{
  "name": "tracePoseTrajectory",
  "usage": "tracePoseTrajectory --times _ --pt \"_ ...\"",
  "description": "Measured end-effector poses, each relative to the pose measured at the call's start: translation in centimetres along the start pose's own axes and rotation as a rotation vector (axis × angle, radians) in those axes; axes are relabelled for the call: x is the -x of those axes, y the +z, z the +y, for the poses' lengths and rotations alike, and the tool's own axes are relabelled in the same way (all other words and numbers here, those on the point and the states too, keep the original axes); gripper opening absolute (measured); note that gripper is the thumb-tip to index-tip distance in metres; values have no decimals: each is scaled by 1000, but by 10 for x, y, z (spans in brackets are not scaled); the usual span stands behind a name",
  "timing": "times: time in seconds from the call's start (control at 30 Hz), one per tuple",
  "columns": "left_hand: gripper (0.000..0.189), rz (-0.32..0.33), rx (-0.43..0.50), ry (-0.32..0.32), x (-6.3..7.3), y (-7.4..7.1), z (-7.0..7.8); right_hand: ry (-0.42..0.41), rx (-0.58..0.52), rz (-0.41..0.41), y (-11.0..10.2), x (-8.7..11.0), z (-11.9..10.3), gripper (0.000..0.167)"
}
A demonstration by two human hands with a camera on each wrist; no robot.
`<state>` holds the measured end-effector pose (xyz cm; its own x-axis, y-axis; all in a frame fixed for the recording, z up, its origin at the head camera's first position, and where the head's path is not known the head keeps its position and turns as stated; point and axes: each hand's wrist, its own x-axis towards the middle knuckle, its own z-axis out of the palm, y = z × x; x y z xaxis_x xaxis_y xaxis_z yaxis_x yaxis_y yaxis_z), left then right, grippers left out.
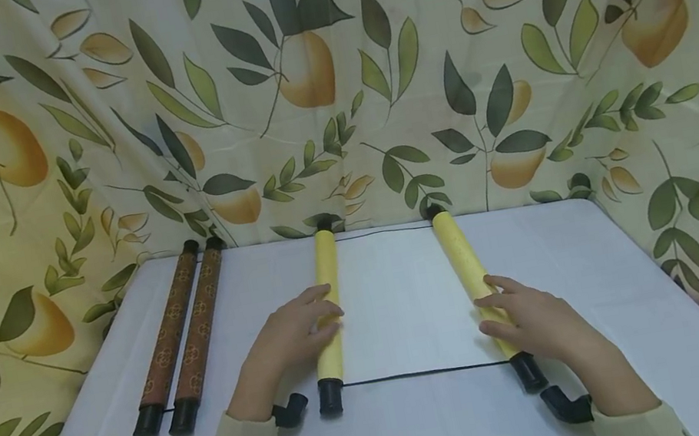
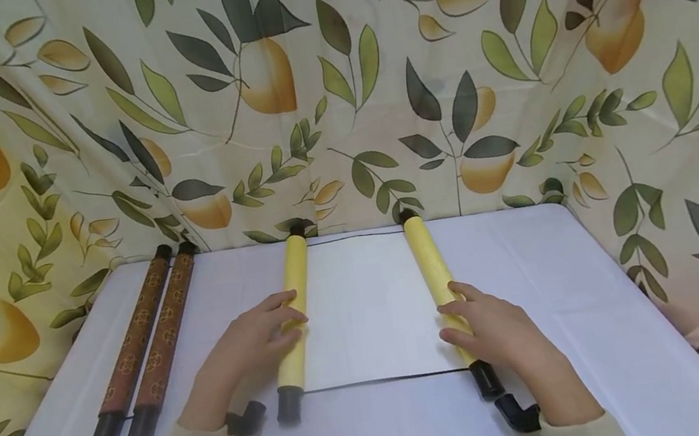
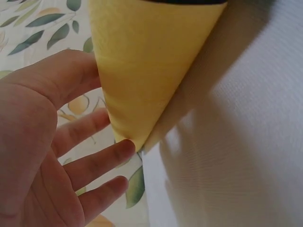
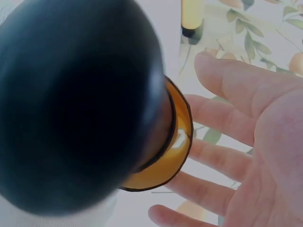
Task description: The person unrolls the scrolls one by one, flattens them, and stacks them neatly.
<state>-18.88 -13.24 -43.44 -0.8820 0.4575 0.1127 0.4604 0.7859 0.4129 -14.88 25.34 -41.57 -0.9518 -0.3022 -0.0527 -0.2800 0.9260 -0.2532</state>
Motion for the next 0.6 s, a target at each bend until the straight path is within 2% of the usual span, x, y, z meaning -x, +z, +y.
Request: tracePoseTrajectory --times 0.2,0.6 --pt "22 4 14 5 1 -3 0 -17 -4 9 1 -1 3 48" --pt "21 -6 -12 -36 0 -1 -3 0 -9 1 0 0 1 51"
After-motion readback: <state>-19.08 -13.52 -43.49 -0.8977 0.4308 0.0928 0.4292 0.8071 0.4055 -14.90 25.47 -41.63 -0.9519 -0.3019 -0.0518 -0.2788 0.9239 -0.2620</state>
